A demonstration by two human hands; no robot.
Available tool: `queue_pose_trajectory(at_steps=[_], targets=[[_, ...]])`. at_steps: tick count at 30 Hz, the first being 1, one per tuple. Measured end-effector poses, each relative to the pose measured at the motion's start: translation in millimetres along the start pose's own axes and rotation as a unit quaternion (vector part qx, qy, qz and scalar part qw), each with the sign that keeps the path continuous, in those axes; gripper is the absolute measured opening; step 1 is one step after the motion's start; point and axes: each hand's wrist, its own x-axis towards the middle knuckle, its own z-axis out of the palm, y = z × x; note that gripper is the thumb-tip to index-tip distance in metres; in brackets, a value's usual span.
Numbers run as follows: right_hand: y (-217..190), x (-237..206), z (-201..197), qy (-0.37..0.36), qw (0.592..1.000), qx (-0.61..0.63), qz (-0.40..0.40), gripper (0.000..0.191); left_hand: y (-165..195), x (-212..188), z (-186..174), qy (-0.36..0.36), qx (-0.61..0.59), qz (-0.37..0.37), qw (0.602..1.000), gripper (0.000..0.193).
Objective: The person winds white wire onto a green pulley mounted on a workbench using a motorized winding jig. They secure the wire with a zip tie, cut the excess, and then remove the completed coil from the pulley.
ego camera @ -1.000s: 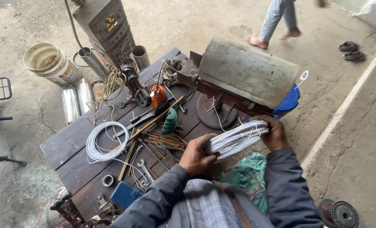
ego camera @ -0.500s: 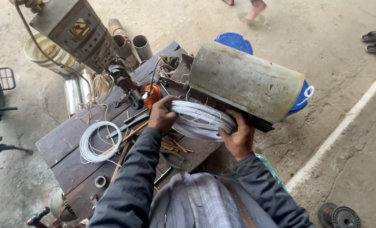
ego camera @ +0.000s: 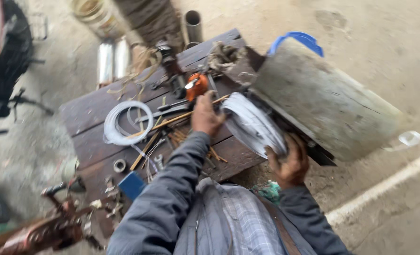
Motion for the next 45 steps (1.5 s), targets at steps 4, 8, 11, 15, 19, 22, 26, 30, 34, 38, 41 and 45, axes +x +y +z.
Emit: queue_pose_trajectory(at_steps=[4, 8, 11, 15, 19, 22, 26, 30, 34, 38, 41, 45], targets=[[-17, -15, -15, -0.02, 0.999, -0.015, -0.043, 0.044, -32, -82, 6, 0.022, -0.114, 0.03, 0.993, 0.069], [-54, -24, -11, -0.147, 0.977, 0.1, -0.114, 0.026, -78, -155, -22, -0.261, -0.159, -0.104, 0.946, 0.055], [-96, -13, 29, -0.38, 0.913, 0.145, 0.029, 0.041, -98, -190, -49, -0.265, -0.15, -0.097, 0.948, 0.058], [-147, 38, 115, -0.319, 0.936, 0.039, -0.144, 0.07, -113, -228, -93, -0.237, -0.188, -0.133, 0.944, 0.054], [-188, 69, 160, -0.394, 0.888, -0.163, -0.171, 0.077, -134, -280, -143, -0.184, -0.229, -0.153, 0.944, 0.051], [-203, 62, 164, -0.392, 0.875, -0.198, -0.202, 0.055, -154, -328, -173, -0.138, -0.266, -0.186, 0.936, 0.048], [-226, 35, 154, -0.387, 0.877, -0.198, -0.206, 0.046, -181, -390, -199, -0.108, -0.285, -0.249, 0.919, 0.047], [-247, 0, 110, -0.308, 0.9, -0.125, -0.283, 0.038, -193, -419, -216, -0.1, -0.279, -0.246, 0.923, 0.044], [-287, -33, 59, -0.248, 0.889, -0.054, -0.382, 0.031, -180, -411, -241, -0.021, -0.283, -0.144, 0.948, 0.039], [-340, -62, 14, -0.268, 0.861, 0.003, -0.432, 0.031, -154, -392, -270, 0.082, -0.222, -0.114, 0.965, 0.038], [-380, -80, -4, -0.305, 0.818, 0.009, -0.487, 0.032, -142, -379, -276, 0.143, -0.162, -0.088, 0.972, 0.055], [-420, -97, -9, -0.34, 0.739, 0.065, -0.579, 0.039, -154, -387, -270, 0.095, -0.179, -0.139, 0.969, 0.068]])
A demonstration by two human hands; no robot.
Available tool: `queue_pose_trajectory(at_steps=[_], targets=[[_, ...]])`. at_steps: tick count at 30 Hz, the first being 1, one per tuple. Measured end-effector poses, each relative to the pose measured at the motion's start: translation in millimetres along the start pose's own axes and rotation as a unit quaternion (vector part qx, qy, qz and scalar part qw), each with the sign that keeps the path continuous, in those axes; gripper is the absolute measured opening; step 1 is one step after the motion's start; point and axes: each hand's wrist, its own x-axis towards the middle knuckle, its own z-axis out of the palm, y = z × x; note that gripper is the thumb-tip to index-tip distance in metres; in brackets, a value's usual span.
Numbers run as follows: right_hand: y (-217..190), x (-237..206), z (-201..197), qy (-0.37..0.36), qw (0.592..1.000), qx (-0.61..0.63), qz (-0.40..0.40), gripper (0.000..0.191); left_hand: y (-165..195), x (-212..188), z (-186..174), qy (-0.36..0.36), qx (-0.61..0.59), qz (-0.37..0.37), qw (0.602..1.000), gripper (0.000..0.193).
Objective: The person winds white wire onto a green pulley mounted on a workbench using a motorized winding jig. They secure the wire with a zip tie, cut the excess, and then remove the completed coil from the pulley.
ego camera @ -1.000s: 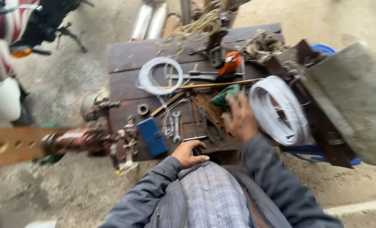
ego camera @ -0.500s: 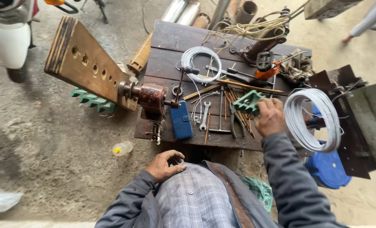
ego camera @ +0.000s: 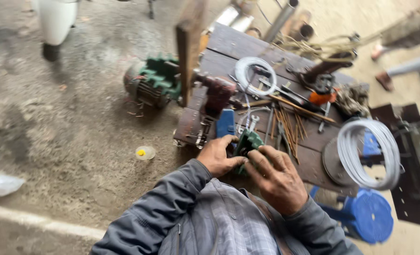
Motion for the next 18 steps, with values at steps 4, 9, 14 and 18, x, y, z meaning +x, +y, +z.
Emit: queue_pose_trajectory(at_steps=[4, 9, 14, 18], targets=[[-19, 18, 1, -0.031, 0.991, 0.052, -0.123, 0.035, -31, -35, -8, -0.013, -0.1, -0.124, 0.987, 0.07], [-52, 30, 4, -0.035, 0.957, 0.094, -0.273, 0.031, -52, -95, -15, 0.057, -0.148, -0.097, 0.983, 0.069], [-66, 19, 6, 0.07, 0.933, 0.195, -0.293, 0.04, -62, -131, -19, 0.084, -0.486, -0.071, 0.867, 0.064], [-54, 0, 26, 0.053, 0.919, 0.359, -0.156, 0.032, -63, -142, -43, 0.154, -0.592, -0.017, 0.791, 0.062]])
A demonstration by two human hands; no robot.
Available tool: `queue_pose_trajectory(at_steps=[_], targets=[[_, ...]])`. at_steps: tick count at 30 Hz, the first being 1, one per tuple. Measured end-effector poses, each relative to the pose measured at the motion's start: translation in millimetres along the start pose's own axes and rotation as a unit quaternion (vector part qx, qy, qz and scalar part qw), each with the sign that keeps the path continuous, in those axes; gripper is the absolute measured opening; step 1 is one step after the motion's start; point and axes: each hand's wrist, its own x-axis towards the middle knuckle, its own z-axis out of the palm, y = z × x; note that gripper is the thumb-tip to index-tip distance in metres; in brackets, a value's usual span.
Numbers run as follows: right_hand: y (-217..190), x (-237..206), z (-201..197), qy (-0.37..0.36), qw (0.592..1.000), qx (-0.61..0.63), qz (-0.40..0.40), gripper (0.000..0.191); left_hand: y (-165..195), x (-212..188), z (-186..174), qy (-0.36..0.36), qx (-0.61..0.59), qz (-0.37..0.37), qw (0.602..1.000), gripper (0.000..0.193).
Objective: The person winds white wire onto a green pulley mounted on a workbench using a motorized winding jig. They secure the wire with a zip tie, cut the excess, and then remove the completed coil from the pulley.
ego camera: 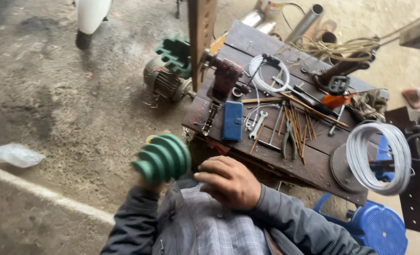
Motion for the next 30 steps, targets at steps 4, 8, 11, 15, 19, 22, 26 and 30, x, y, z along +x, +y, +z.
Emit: queue_pose_trajectory(at_steps=[4, 8, 11, 15, 19, 22, 26, 30], targets=[[21, -19, 3, 0.011, 0.984, 0.072, 0.165, 0.027, 49, 15, -6, -0.031, -0.076, 0.105, 0.991, 0.06], [36, -2, 0, 0.092, 0.959, 0.091, 0.253, 0.029, 96, 73, -1, -0.108, -0.11, 0.141, 0.978, 0.058], [41, 35, -9, 0.188, 0.951, 0.033, 0.242, 0.035, 125, 127, 12, -0.158, -0.136, 0.135, 0.969, 0.058], [40, 98, -33, 0.284, 0.939, -0.056, 0.184, 0.051, 146, 199, 29, -0.194, -0.173, 0.088, 0.962, 0.055], [51, 164, -55, 0.308, 0.926, -0.192, 0.106, 0.061, 157, 254, 32, -0.249, -0.152, 0.048, 0.955, 0.048], [69, 204, -71, 0.295, 0.933, -0.167, 0.123, 0.062, 155, 293, 35, -0.286, -0.097, 0.032, 0.953, 0.043], [85, 228, -80, 0.26, 0.934, -0.112, 0.218, 0.06, 136, 327, 37, -0.323, 0.036, 0.072, 0.943, 0.037], [98, 235, -79, 0.29, 0.934, -0.031, 0.206, 0.059, 109, 338, 36, -0.364, 0.192, 0.184, 0.893, 0.03]])
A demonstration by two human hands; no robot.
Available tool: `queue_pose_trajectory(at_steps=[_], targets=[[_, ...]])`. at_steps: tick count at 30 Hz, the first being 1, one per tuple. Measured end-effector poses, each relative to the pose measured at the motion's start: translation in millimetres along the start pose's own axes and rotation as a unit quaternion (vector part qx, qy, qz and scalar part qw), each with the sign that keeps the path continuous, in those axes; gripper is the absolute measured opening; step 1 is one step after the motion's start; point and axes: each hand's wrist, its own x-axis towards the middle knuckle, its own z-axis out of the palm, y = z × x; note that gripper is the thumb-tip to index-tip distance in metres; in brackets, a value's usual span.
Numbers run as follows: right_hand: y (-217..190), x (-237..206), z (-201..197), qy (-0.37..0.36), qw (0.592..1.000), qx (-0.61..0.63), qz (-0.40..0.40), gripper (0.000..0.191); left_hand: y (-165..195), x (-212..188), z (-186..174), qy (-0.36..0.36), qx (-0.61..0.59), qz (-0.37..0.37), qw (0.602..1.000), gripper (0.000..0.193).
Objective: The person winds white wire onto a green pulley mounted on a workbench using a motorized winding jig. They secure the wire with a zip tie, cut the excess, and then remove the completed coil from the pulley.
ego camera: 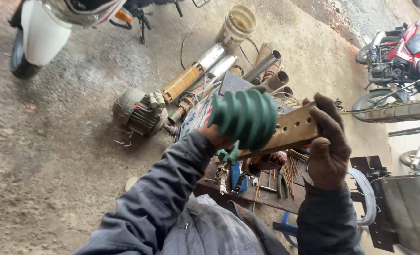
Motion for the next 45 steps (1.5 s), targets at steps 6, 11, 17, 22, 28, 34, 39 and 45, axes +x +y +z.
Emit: queue_pose_trajectory(at_steps=[6, 11, 17, 22, 28, 34, 39, 45], targets=[[9, 0, 2, 0.023, 0.993, 0.109, 0.043, 0.061, -15, -6, 10, -0.036, 0.008, 0.035, 0.999, 0.021], [8, 3, 3, 0.032, 0.988, 0.139, 0.058, 0.063, -2, 16, 7, -0.052, 0.151, 0.017, 0.987, 0.018], [-3, 11, 6, 0.03, 0.978, 0.19, 0.079, 0.065, -8, 16, 2, -0.087, 0.08, -0.084, 0.989, 0.026], [19, -40, -45, 0.046, 0.993, 0.1, 0.05, 0.047, -21, 0, -11, -0.235, 0.426, -0.012, 0.874, 0.027], [156, -135, -88, 0.372, 0.867, -0.085, 0.321, 0.005, 14, 11, 14, 0.113, -0.38, -0.394, 0.829, 0.054], [201, -217, -26, 0.024, 0.882, -0.258, 0.393, 0.028, 52, 40, 51, -0.02, -0.164, -0.34, 0.926, 0.077], [212, -215, -35, -0.003, 0.871, -0.292, 0.394, 0.032, 46, 30, 46, 0.029, -0.164, -0.423, 0.891, 0.068], [213, -197, -47, -0.1, 0.865, -0.315, 0.378, 0.015, 32, 18, 17, -0.219, 0.646, -0.075, 0.727, 0.045]])
